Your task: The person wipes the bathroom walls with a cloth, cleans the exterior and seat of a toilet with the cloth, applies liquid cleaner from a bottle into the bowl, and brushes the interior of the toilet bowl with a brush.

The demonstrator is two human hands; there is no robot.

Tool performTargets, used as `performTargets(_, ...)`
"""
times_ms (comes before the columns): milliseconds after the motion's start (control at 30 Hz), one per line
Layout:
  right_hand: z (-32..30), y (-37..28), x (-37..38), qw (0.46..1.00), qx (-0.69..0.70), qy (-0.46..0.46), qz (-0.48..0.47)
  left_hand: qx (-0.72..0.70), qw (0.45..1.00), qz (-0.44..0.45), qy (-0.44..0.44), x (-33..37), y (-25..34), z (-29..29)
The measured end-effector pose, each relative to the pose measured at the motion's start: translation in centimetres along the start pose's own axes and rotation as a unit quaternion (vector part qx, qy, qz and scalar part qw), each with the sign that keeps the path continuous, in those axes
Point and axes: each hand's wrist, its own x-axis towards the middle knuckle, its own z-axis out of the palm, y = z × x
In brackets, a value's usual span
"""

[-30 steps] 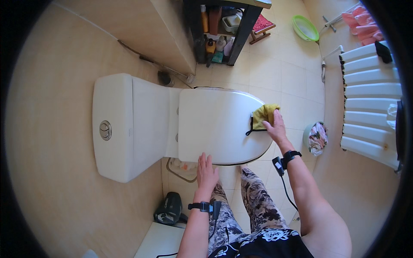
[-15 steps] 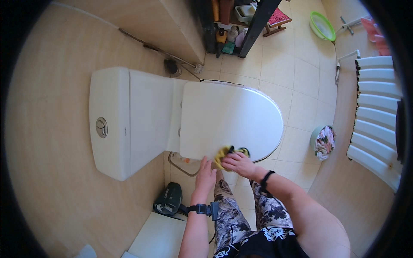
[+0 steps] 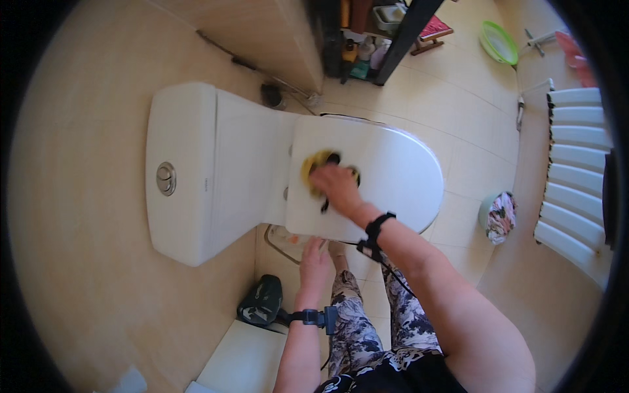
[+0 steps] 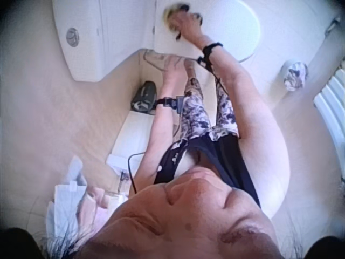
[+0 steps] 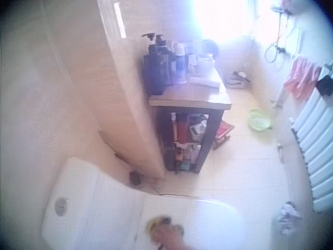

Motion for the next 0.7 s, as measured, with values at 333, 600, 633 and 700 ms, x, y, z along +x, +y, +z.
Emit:
performTargets(333,-9.4,11.5,-23.7,0.975,-0.094,0.099,0.175,0.036,0.997,0.067,0.028,1.7,1.1,1.6)
performTargets(600,-8.5,16.2,-23.9,0.707,0.371,0.213,0.563,0.051,0.986,0.147,-0.055,1.4,5.1,6.4)
performTargets(633,-8.8,15.8,-23.2,0.704,0.337,0.209,0.589,0.052,0.986,0.148,-0.056,1.4,5.1,6.8)
performTargets(700,-9.3,15.3,-23.1,0.695,0.353,0.208,0.591,0.079,0.982,0.161,-0.055,1.5,5.0,7.4)
